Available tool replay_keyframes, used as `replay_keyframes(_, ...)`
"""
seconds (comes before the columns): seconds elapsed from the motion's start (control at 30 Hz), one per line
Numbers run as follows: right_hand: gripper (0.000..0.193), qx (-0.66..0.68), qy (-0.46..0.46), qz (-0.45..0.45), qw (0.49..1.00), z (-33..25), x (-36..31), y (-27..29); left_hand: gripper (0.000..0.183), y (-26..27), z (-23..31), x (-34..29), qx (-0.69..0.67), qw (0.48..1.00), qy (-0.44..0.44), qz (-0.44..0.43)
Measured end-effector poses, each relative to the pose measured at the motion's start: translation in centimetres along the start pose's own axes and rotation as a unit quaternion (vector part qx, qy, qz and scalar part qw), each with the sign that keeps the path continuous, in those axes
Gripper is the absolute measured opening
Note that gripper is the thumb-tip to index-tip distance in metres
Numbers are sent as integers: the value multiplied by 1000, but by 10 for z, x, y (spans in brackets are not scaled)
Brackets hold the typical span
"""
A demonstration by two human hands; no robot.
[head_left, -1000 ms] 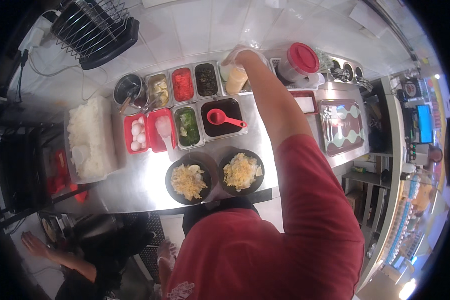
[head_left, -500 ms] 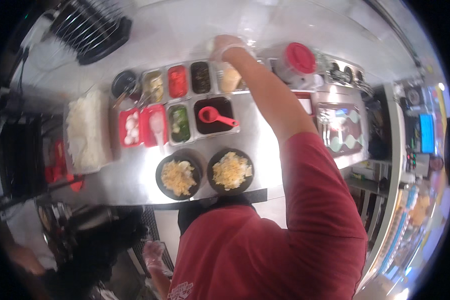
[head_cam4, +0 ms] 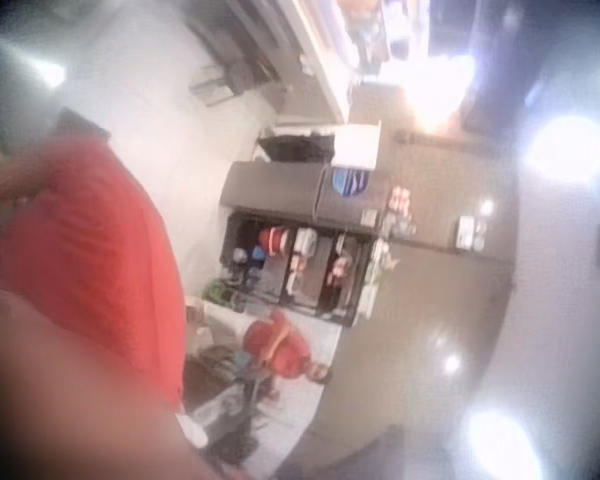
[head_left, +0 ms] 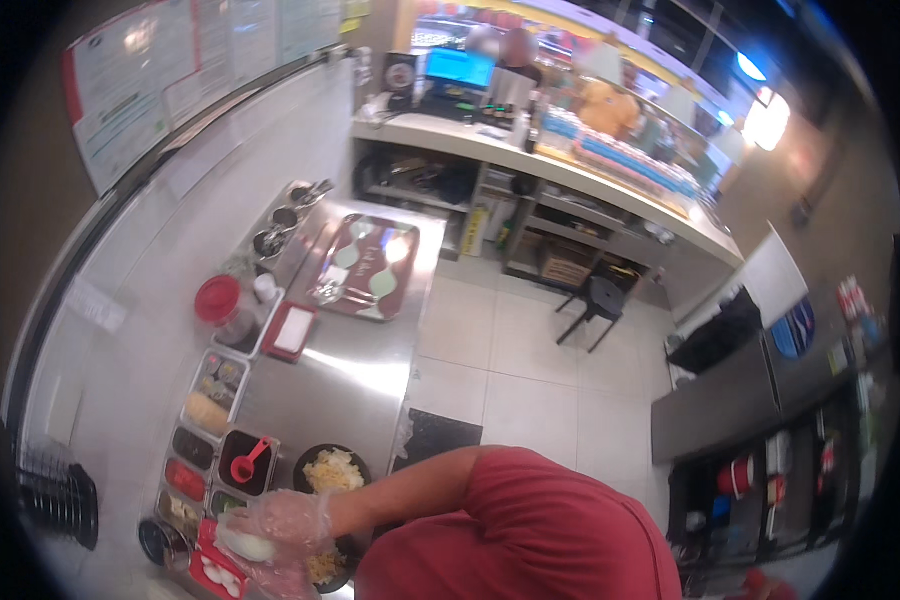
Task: The person assembles multiple rice bowls by scooping rice into bowls, then adding toppings such as shredded egg, green onions, and sauces from containers. The person uses a red scoop and tongs to handle ingredients and places finished bowls on a tray.
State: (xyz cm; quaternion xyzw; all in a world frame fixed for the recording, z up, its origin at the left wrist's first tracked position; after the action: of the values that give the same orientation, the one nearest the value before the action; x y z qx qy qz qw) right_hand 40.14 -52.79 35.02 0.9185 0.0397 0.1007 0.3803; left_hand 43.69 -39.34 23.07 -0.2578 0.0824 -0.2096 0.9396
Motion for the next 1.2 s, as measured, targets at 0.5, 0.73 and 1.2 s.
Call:
replay_keyframes(0.5,52,544,-261,1,797,43,-93,-53,68,15,5,25,201,942,240,-124)
replay_keyframes(0.73,57,758,-169,-20,630,30,-72,-99,52,-24,30,34,451,856,107,-228)
replay_keyframes(1.2,48,801,-98,55,589,115,-161,-29,55,-139,26,-17,275,937,194,-98)
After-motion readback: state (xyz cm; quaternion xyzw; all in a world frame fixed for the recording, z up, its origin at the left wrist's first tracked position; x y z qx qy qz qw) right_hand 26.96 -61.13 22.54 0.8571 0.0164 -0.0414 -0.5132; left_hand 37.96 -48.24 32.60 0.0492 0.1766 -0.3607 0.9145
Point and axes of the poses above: each hand's wrist, its own x-axis towards the middle knuckle, its own y-axis out of the back of the hand, z = x × y, the point moved 9 cm from there along x, towards the middle knuckle, and after that the axes turned 3 degrees about -x, right-handed, at the moved point
